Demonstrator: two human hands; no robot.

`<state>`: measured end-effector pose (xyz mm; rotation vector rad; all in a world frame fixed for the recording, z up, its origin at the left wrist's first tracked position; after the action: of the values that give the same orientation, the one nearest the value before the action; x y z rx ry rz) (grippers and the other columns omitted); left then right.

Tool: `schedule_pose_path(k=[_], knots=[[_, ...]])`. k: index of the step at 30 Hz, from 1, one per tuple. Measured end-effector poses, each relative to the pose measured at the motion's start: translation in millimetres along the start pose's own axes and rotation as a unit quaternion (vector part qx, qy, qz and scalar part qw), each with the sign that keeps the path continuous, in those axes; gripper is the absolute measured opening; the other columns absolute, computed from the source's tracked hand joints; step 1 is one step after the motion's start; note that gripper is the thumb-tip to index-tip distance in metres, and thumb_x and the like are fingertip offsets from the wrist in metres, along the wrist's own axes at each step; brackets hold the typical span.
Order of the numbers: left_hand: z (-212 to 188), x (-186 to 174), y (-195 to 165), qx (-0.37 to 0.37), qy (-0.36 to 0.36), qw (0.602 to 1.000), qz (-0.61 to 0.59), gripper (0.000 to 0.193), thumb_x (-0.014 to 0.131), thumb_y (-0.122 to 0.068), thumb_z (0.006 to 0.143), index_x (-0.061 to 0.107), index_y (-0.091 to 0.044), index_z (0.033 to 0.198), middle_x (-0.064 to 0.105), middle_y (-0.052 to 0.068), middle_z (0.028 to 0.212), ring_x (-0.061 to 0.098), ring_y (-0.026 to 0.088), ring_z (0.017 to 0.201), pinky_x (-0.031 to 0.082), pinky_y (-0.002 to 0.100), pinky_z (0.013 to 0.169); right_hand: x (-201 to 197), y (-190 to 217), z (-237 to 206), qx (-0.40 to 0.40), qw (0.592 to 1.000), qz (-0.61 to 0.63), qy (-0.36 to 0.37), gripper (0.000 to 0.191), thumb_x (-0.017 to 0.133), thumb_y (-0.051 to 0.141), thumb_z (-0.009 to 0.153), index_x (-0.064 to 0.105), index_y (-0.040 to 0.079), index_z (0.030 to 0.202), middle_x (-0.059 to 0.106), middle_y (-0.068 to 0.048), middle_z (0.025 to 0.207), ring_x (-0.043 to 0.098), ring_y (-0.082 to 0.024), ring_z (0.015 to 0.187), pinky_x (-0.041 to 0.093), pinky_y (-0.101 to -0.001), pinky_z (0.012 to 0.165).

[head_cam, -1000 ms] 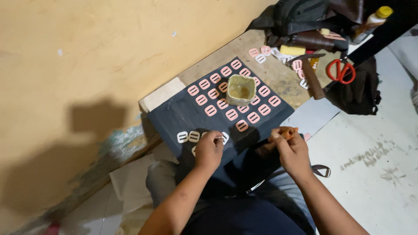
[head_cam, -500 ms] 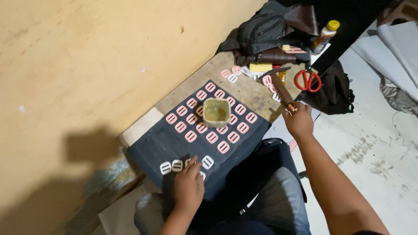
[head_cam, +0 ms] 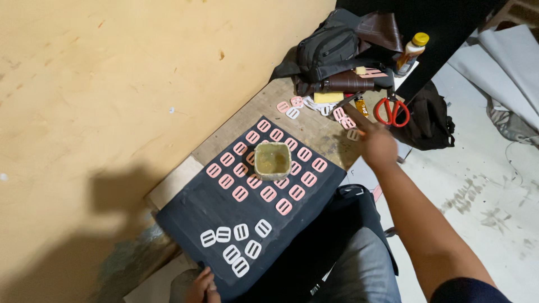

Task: The person paints small white plastic buckles white using a brush dipped in a container of white paint. They pick up each buckle, apply paint to the surface, and place it back on the black mat among other buckles.

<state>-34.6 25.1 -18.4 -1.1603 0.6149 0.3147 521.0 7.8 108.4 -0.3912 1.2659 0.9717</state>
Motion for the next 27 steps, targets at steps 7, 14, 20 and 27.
schedule_pose_path(k=[7,14,20,27], knots=[[18,19,-35,0.126,0.0,0.99,-0.061,0.028,0.058,-0.021,0.091,0.069,0.003,0.1,0.073,0.025,0.107,0.068,0.017,0.058,0.063,0.036,0.061,33,37,38,-0.024,0.989,0.043,0.143,0.054,0.072,0.028,0.087,0.056,0.021,0.138,0.055,-0.009,0.144,0.063,-0.036,0.114,0.052,-0.0483,0.09],[18,22,-47,0.15,0.002,0.986,-0.073,0.024,0.061,-0.019,0.095,0.072,0.001,0.103,0.073,0.022,0.111,0.076,0.029,0.097,0.061,0.041,0.086,51,33,35,0.02,0.968,0.117,0.22,0.055,0.072,0.031,0.086,0.06,0.023,0.139,0.064,-0.011,0.137,0.066,-0.034,0.116,0.052,-0.045,0.099],[0,23,-32,0.063,-0.079,0.988,-0.12,0.019,0.062,-0.006,0.083,0.074,-0.002,0.097,0.078,0.017,0.101,0.079,0.022,0.087,0.066,0.034,0.077,28,18,23,0.024,0.978,0.131,0.161,0.061,0.082,0.032,0.074,0.065,0.015,0.13,0.056,-0.014,0.138,0.063,-0.035,0.116,0.051,-0.0441,0.096],[-12,38,-30,-0.049,-0.028,0.992,-0.115,0.02,0.069,0.002,0.079,0.075,-0.003,0.098,0.079,0.016,0.104,0.079,0.024,0.093,0.063,0.036,0.076,34,18,14,0.041,0.978,0.055,0.196,0.066,0.087,0.039,0.074,0.066,0.011,0.13,0.059,-0.021,0.134,0.066,-0.037,0.111,0.052,-0.044,0.096]])
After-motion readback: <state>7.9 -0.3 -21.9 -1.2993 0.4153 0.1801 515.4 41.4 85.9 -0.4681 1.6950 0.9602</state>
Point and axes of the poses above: each hand's wrist, its own z-axis towards the middle knuckle, its own x-axis out of the palm, y = z × x, the point moved 7 cm from there along z, towards the middle knuckle
